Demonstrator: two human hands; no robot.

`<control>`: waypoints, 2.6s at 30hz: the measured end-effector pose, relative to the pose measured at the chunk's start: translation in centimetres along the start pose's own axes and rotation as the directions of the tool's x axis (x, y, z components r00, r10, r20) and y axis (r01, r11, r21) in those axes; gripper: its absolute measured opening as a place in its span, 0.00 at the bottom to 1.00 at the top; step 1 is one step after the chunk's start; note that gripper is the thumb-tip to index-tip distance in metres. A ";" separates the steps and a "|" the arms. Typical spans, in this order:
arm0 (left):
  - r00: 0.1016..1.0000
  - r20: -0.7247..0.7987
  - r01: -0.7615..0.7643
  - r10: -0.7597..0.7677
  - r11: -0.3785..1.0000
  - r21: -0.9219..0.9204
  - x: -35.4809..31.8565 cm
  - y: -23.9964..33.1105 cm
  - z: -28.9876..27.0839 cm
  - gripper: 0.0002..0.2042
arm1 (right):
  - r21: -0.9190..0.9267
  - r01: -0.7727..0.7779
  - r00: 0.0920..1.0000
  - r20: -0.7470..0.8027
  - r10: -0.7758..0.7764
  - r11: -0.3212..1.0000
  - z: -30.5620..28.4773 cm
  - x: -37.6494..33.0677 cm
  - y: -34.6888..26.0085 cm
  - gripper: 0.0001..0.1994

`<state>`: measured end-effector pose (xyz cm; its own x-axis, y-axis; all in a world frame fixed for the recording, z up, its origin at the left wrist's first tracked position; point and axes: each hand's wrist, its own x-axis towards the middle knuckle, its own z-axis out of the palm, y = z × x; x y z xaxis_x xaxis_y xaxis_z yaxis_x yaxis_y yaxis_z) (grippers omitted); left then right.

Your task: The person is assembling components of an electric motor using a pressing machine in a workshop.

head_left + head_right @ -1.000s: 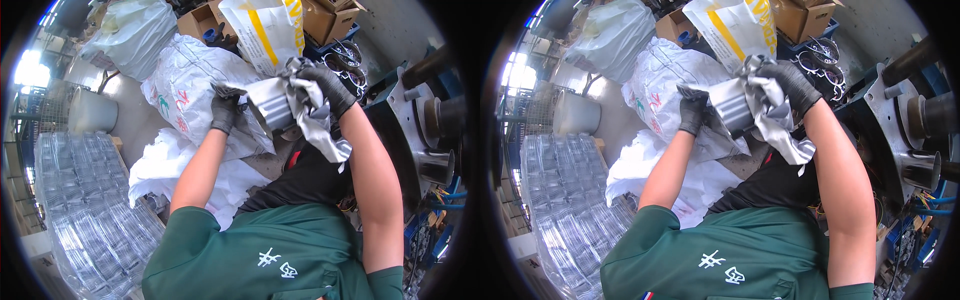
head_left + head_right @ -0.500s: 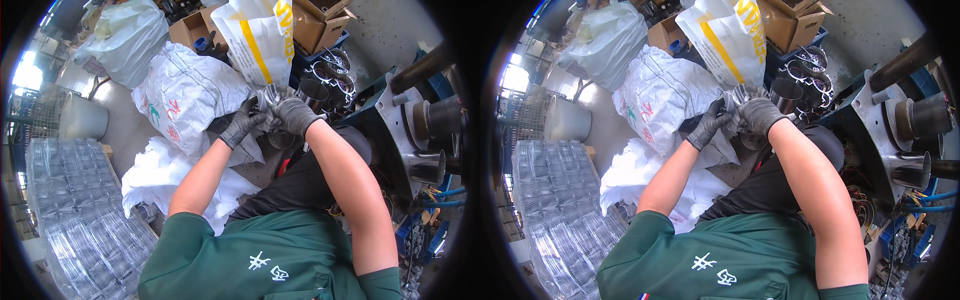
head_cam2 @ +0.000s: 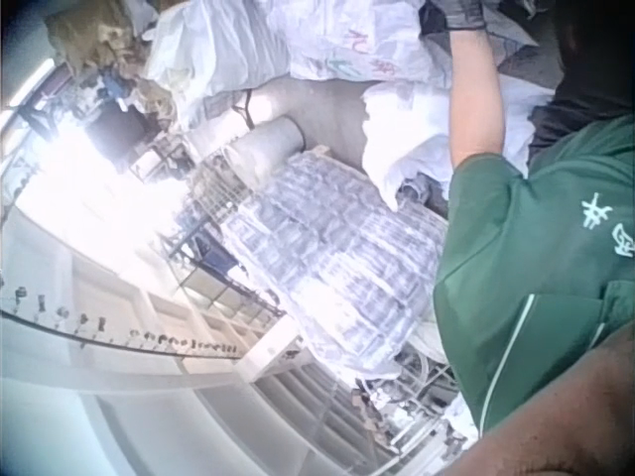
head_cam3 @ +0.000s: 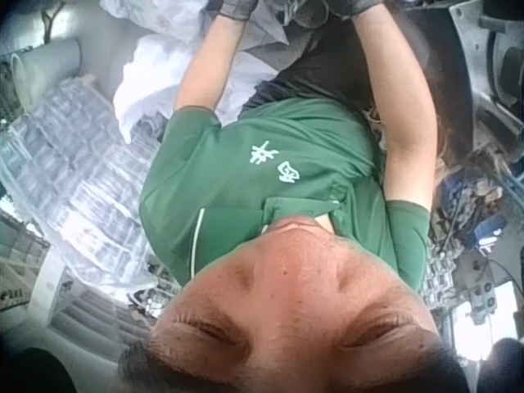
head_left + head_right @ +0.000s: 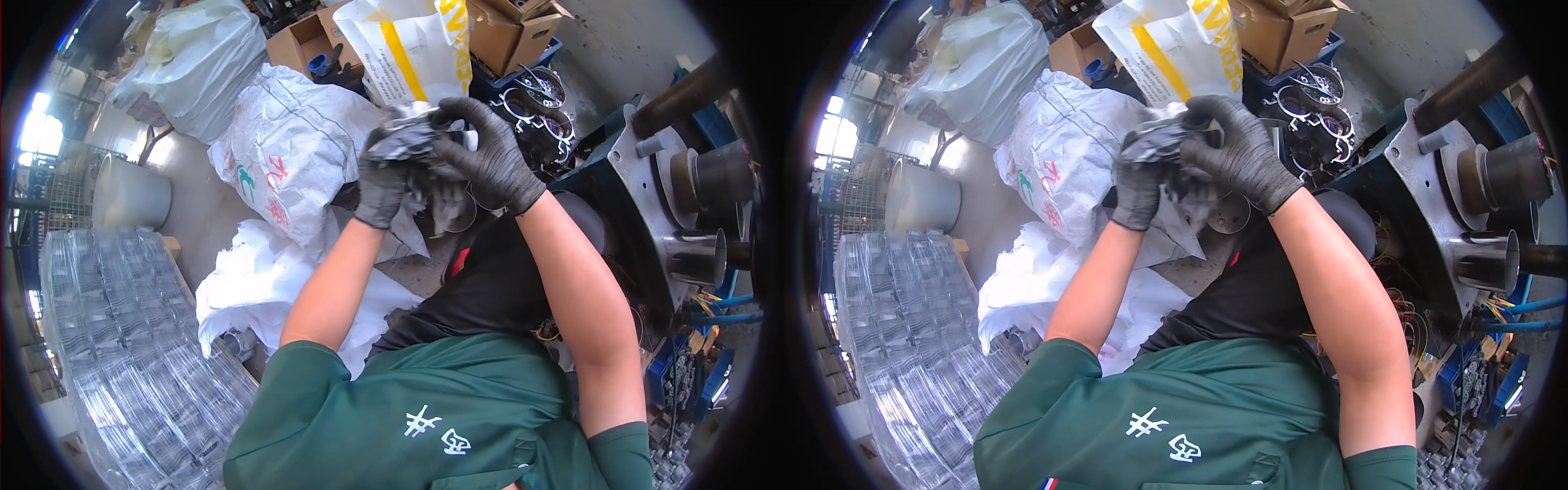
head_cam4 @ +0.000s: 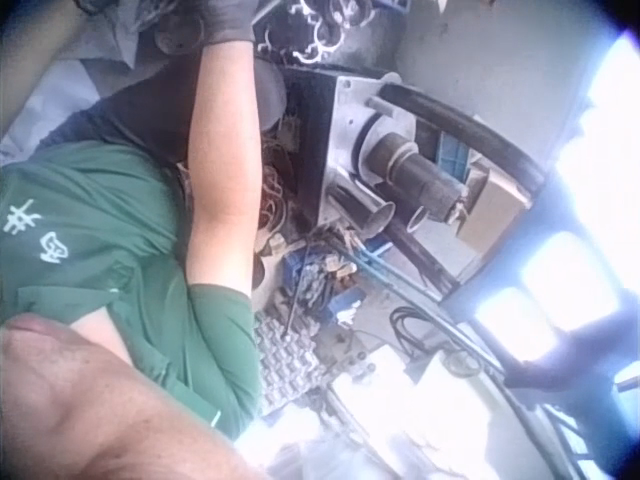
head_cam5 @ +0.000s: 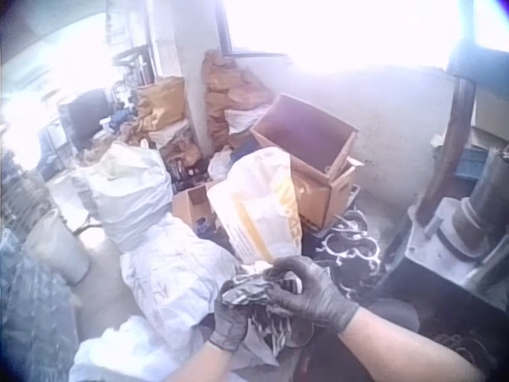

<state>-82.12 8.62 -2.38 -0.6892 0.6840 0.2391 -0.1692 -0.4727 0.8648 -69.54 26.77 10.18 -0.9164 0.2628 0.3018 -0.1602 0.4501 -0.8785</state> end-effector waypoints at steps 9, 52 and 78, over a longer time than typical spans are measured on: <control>0.769 -0.016 0.638 -0.639 0.768 -0.047 -9.4 -3.4 -12.7 0.14 | 0.024 -0.240 0.966 -0.092 0.241 0.970 -2.5 -0.6 1.3 0.15; 0.391 -0.745 0.615 -0.540 0.756 -0.225 -16.8 -7.9 -5.0 0.40 | 0.024 0.037 0.668 -0.745 -0.007 0.999 -22.4 -26.3 -12.4 0.12; 0.449 0.892 -0.506 -0.043 0.811 0.294 5.3 -3.6 56.0 0.39 | -0.452 -0.655 -0.184 -0.683 -0.707 0.606 -37.9 -53.0 -16.8 0.16</control>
<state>-45.75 45.03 20.51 0.3264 0.8233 0.4644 0.4190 -0.5664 0.7097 -4.40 37.66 22.98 0.5323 0.2159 0.8185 0.6683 0.4863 -0.5629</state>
